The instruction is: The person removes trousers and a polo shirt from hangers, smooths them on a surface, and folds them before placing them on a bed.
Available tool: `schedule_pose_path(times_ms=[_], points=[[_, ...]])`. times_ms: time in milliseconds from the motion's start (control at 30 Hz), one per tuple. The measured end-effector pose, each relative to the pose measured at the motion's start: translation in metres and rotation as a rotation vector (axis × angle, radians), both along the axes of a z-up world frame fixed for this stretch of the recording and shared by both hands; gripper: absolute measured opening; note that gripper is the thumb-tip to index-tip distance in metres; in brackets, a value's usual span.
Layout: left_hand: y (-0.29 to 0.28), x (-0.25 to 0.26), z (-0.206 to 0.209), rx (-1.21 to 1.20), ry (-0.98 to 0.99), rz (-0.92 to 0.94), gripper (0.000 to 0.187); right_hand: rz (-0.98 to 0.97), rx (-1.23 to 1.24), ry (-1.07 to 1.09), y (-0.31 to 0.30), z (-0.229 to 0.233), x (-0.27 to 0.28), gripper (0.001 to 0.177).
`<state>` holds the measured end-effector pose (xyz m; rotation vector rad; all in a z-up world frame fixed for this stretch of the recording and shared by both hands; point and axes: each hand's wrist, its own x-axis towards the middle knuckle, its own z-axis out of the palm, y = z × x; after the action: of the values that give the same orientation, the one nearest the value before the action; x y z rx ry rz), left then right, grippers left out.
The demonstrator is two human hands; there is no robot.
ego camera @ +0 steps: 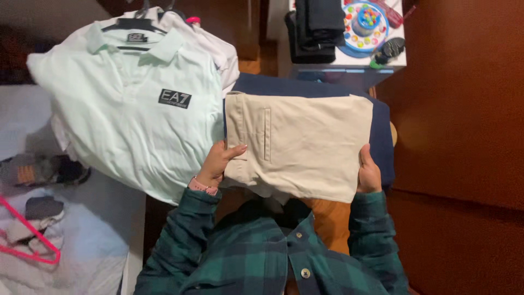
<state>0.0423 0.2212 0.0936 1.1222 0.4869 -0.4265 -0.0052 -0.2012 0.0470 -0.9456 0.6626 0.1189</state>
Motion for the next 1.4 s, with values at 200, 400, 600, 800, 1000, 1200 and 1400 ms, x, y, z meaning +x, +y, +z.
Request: schedule_pose_path(times_ms=[200, 400, 600, 800, 1000, 1200, 1400], points=[[0.023, -0.028, 0.022, 0.005, -0.044, 0.083, 0.035, 0.039, 0.074, -0.063, 0.028, 0.014, 0.001, 0.055], [0.098, -0.038, 0.027, -0.134, -0.074, 0.223, 0.034, 0.127, 0.054, -0.123, 0.122, 0.088, 0.021, 0.057], [0.250, -0.044, 0.020, -0.121, -0.129, 0.334, 0.046, 0.150, 0.112, -0.074, 0.259, 0.118, 0.039, 0.045], [0.457, -0.035, 0.094, 0.036, -0.107, 0.308, 0.039, 0.322, 0.013, -0.120, 0.461, 0.124, 0.061, 0.024], [0.674, -0.006, 0.146, 0.199, -0.027, 0.327, 0.040, 0.483, 0.135, -0.061, 0.685, 0.130, 0.104, 0.047], [0.884, 0.030, 0.051, 0.323, 0.030, 0.152, 0.042, 0.649, 0.030, -0.120, 0.881, 0.072, 0.143, 0.042], [0.980, 0.059, -0.057, 0.299, 0.036, 0.122, 0.043, 0.540, -0.112, -0.037, 0.997, -0.002, 0.155, 0.053]])
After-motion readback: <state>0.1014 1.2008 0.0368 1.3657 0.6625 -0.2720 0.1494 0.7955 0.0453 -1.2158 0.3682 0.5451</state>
